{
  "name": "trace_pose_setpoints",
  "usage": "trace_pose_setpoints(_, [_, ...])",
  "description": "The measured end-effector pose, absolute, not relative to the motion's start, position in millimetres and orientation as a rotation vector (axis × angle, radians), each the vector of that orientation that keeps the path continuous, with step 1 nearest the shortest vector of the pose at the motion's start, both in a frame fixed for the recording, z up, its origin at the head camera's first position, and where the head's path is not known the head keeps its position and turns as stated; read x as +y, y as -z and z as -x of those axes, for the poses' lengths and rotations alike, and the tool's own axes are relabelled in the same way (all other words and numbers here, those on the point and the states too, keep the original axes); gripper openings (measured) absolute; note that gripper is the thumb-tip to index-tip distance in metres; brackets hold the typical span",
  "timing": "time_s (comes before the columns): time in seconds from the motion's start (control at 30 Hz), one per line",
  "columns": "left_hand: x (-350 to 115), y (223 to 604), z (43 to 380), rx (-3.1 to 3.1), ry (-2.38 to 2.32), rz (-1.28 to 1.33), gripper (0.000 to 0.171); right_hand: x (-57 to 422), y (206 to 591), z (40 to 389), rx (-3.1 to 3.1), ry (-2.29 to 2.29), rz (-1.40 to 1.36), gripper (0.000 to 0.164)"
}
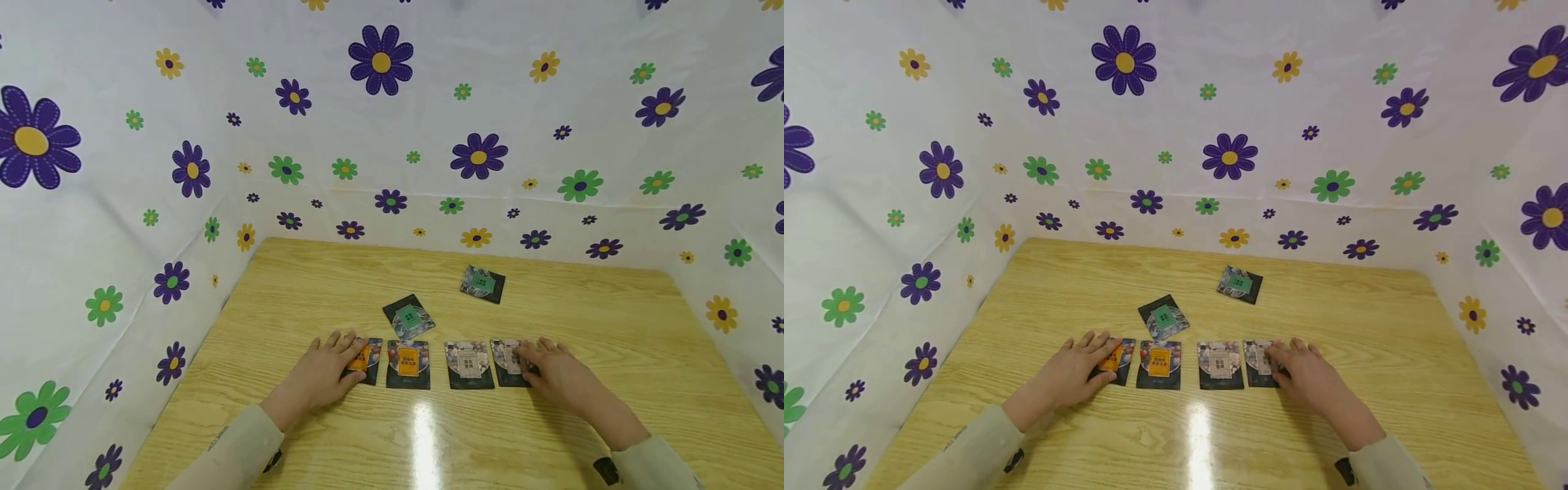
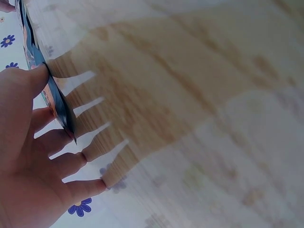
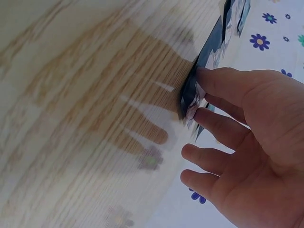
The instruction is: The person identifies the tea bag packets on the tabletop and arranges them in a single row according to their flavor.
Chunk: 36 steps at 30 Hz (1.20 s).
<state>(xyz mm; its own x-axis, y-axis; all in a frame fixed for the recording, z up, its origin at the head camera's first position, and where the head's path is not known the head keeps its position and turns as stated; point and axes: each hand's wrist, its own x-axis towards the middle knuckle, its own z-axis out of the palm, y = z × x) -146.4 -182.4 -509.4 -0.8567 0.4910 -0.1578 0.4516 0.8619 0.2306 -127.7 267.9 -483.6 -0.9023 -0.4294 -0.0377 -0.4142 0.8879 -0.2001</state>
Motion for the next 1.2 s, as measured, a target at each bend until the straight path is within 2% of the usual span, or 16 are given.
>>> trace_pose_setpoints(0.8, [-182,509,147,2.825,-0.25,-0.728,0.069,269,485,128,2.989,0.318,0.707,0.045])
trace_pose_setpoints(1.03, [-182,511,147,2.831,-0.261,-0.73,0.068,253,479,132,2.977,0.48,0.703,0.048])
trace_pose_setpoints(1.2, [-182,512,147,2.835,-0.257,-0.735,0.068,232,480,147,2.989,0.548,0.74,0.051])
